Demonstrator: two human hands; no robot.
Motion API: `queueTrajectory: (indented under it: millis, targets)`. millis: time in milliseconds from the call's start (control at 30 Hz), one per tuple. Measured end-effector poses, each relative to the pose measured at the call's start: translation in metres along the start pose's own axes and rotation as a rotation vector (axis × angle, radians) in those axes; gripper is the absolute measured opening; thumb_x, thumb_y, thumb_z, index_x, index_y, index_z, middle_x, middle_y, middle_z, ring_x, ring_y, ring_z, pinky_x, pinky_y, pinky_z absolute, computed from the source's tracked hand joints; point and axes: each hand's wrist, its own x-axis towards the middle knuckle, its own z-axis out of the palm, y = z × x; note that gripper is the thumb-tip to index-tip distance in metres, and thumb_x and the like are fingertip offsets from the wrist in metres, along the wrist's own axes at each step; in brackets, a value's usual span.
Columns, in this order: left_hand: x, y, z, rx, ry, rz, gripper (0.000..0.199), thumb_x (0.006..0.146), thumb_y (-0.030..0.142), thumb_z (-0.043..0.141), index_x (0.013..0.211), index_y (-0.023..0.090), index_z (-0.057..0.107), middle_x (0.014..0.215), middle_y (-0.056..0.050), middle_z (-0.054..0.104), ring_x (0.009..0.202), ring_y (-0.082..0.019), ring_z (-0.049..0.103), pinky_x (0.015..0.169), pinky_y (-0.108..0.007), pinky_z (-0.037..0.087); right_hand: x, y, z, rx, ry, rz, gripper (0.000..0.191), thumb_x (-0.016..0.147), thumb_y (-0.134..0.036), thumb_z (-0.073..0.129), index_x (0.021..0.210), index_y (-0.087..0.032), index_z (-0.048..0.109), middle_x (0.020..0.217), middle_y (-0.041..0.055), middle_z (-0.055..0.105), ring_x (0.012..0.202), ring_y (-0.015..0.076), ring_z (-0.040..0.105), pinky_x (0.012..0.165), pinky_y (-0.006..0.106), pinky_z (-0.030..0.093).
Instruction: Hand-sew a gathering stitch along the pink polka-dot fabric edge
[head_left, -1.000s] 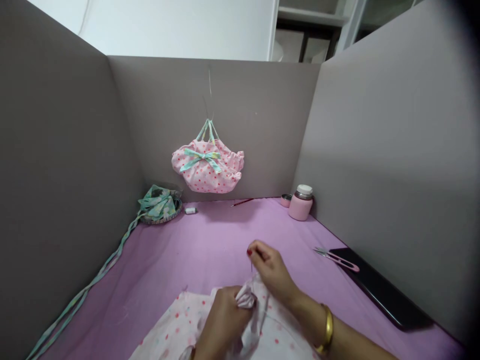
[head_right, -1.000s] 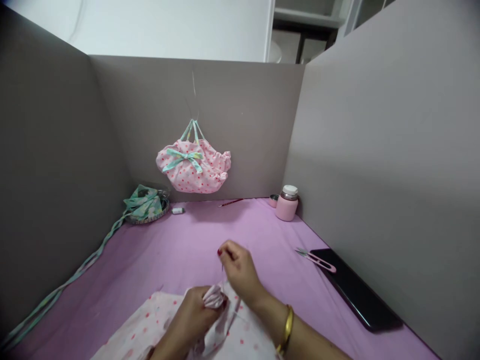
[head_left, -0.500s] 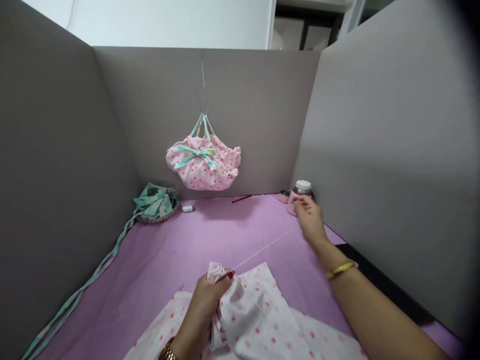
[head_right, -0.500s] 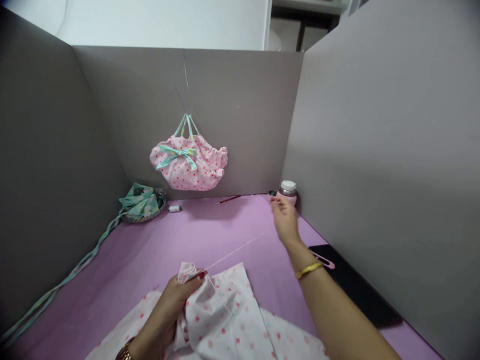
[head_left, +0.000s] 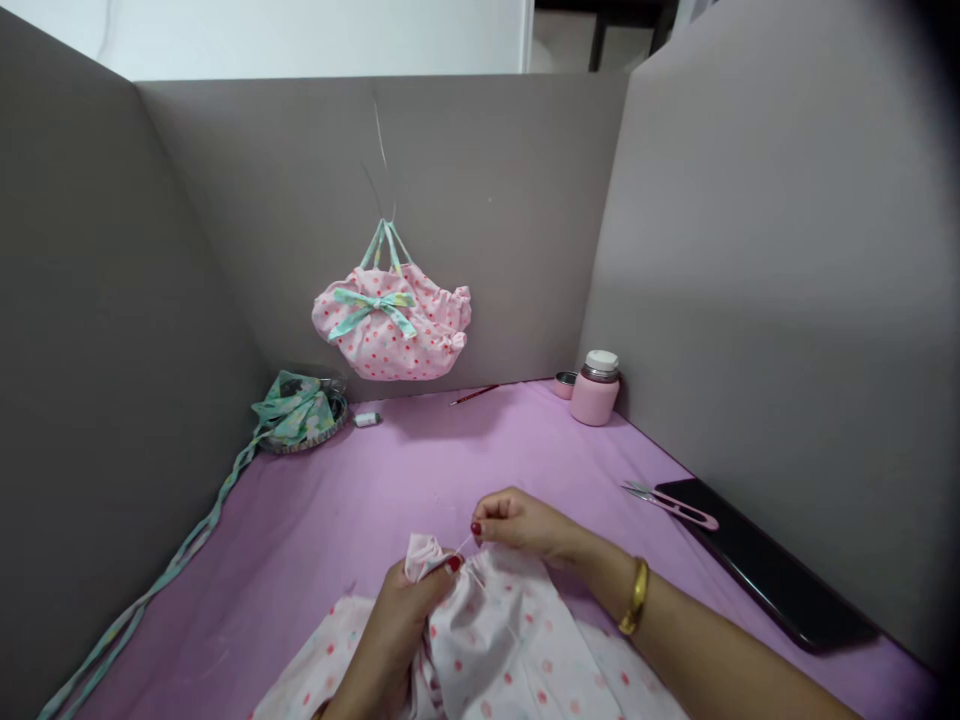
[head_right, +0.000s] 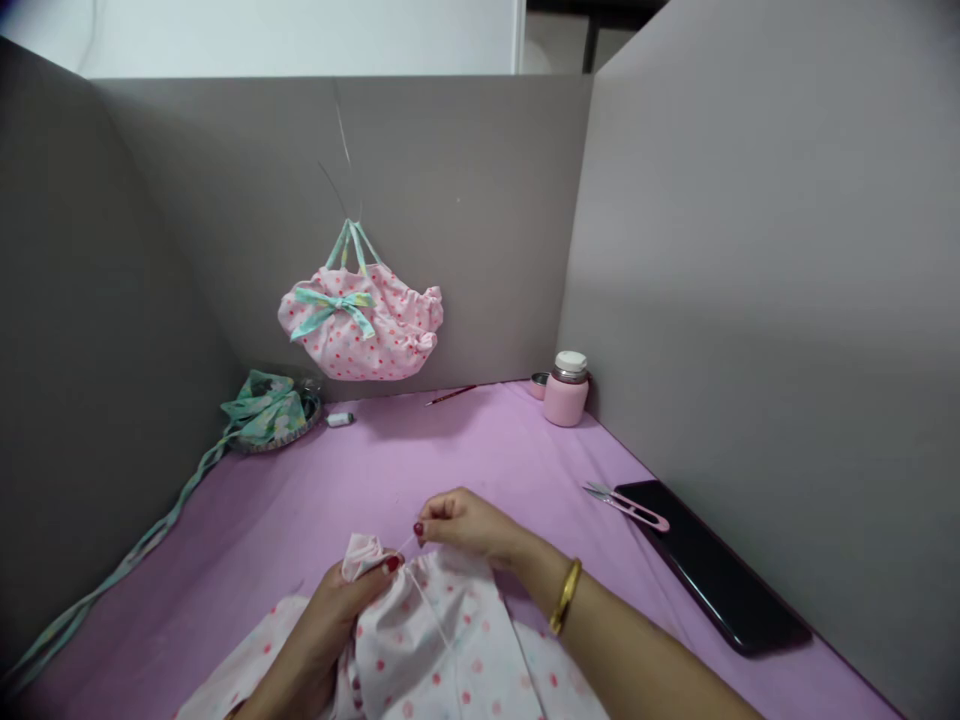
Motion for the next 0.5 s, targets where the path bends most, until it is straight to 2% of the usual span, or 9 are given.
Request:
queueTrajectory:
  millis: [67, 167, 233, 300, 367, 400, 500]
  targets:
    - [-0.002, 0.004, 0.002, -0.007, 0.006, -0.019, 0.014, 0.072, 0.024, 0.065, 0.069, 0.013, 0.057, 0.056, 0.000, 0.060, 0.053, -0.015, 0.055, 0.056, -0.025, 0.042, 0.002, 0.004, -0.018, -0.040, 0.151, -0.032, 0.022, 0.070, -0.035, 0.059, 0.063, -0.014, 0.061, 0.058, 0.0000, 0.056, 0.051, 0.0093, 0.045, 0.050, 0.020, 0.035]
    - [-0.006, 0.008, 0.005, -0.041, 0.015, -0.052, 0.012, 0.073, 0.023, 0.063, 0.068, 0.013, 0.058, 0.057, -0.002, 0.062, 0.053, -0.016, 0.056, 0.057, -0.028, 0.044, 0.003, 0.014, -0.059, -0.128, 0.485, -0.069, 0.017, 0.070, -0.031, 0.056, 0.065, -0.015, 0.058, 0.065, 0.0022, 0.057, 0.061, 0.0134, 0.047, 0.056, 0.023, 0.035]
    - [-0.007, 0.008, 0.005, -0.083, 0.016, -0.072, 0.010, 0.073, 0.021, 0.062, 0.068, 0.014, 0.057, 0.055, -0.002, 0.061, 0.051, -0.016, 0.055, 0.057, -0.028, 0.045, -0.001, 0.020, -0.087, -0.180, 0.709, -0.063, 0.018, 0.073, -0.031, 0.051, 0.071, -0.015, 0.059, 0.064, 0.0032, 0.056, 0.061, 0.0154, 0.045, 0.055, 0.024, 0.031]
    - [-0.007, 0.007, 0.005, -0.118, 0.007, -0.071, 0.008, 0.073, 0.019, 0.061, 0.068, 0.014, 0.058, 0.053, -0.001, 0.058, 0.049, -0.015, 0.054, 0.054, -0.027, 0.044, -0.005, 0.024, -0.106, -0.207, 0.845, -0.047, 0.024, 0.077, -0.032, 0.045, 0.080, -0.014, 0.061, 0.061, 0.0033, 0.053, 0.059, 0.0166, 0.043, 0.053, 0.026, 0.029]
    - [-0.007, 0.006, 0.004, -0.121, -0.003, -0.068, 0.008, 0.073, 0.019, 0.060, 0.068, 0.014, 0.058, 0.052, 0.000, 0.056, 0.049, -0.015, 0.053, 0.052, -0.027, 0.042, -0.008, 0.024, -0.109, -0.217, 0.867, -0.042, 0.030, 0.078, -0.033, 0.044, 0.091, -0.012, 0.062, 0.058, 0.0019, 0.051, 0.056, 0.0164, 0.042, 0.052, 0.026, 0.027]
    - [-0.006, 0.005, 0.004, -0.116, -0.007, -0.072, 0.008, 0.073, 0.019, 0.060, 0.067, 0.014, 0.058, 0.052, 0.000, 0.056, 0.049, -0.015, 0.053, 0.052, -0.027, 0.043, -0.009, 0.023, -0.102, -0.216, 0.833, -0.045, 0.032, 0.078, -0.033, 0.045, 0.096, -0.012, 0.062, 0.057, 0.0008, 0.050, 0.055, 0.0157, 0.041, 0.051, 0.025, 0.027]
    - [-0.006, 0.006, 0.004, -0.092, 0.005, -0.089, 0.009, 0.071, 0.020, 0.061, 0.065, 0.014, 0.057, 0.052, -0.001, 0.056, 0.049, -0.017, 0.054, 0.053, -0.029, 0.044, -0.007, 0.016, -0.061, -0.190, 0.584, -0.060, 0.036, 0.073, -0.035, 0.057, 0.103, -0.015, 0.063, 0.057, -0.0020, 0.050, 0.051, 0.0120, 0.041, 0.049, 0.023, 0.030]
